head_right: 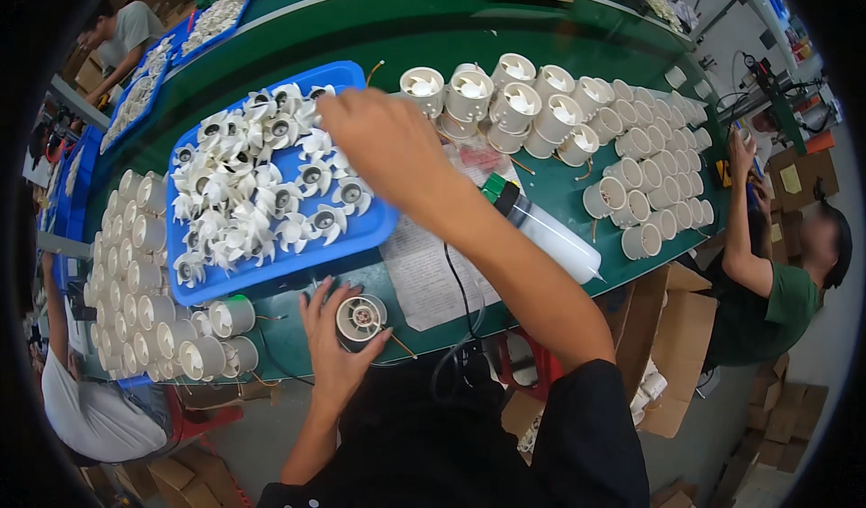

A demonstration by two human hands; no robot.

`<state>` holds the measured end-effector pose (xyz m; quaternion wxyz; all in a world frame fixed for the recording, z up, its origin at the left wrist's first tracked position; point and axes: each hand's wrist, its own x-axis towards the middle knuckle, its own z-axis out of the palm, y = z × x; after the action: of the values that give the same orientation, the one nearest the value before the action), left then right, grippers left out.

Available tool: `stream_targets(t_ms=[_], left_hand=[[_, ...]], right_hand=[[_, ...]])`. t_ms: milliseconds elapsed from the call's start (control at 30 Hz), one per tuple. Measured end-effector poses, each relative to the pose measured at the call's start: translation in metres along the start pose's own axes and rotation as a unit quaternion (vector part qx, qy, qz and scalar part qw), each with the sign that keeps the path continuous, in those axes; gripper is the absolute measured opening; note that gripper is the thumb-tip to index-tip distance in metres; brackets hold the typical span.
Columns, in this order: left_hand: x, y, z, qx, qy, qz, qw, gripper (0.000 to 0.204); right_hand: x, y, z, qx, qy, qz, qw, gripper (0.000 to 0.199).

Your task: Assembling small electric fans by placing fan blades onto motor components in a factory assembly line.

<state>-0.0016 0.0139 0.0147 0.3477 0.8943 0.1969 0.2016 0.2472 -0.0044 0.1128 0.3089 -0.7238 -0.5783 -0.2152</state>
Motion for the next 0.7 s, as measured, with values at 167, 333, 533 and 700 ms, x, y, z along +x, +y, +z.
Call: stream_targets(t_ms=[167, 333, 533, 700], left_hand=[[-0.001, 0.001, -0.002, -0.015, 0.014, 0.000, 1.000, 0.055], [0.002, -0.004, 0.001, -0.031, -0.003, 0.019, 0.999, 0.060], [-0.001, -0.006, -0.003, -0.022, 0.002, 0.012, 1.000, 0.063], [-0.001, -0.006, -0.002, -0.032, -0.020, 0.013, 0.999, 0.062]], right_hand=[[-0.079, -0.033, -0.038, -0.022, 0.035, -0.271, 0.962, 0.011], [-0.117, -0.029, -0.046, -0.023, -0.047, -0.304, 0.951, 0.011], [-0.126, -0.066, -0.043, 0.315, -0.146, 0.169, 0.922, 0.010], [-0.131, -0.083, -0.031, 0.391, -0.290, 0.419, 0.766, 0.012]])
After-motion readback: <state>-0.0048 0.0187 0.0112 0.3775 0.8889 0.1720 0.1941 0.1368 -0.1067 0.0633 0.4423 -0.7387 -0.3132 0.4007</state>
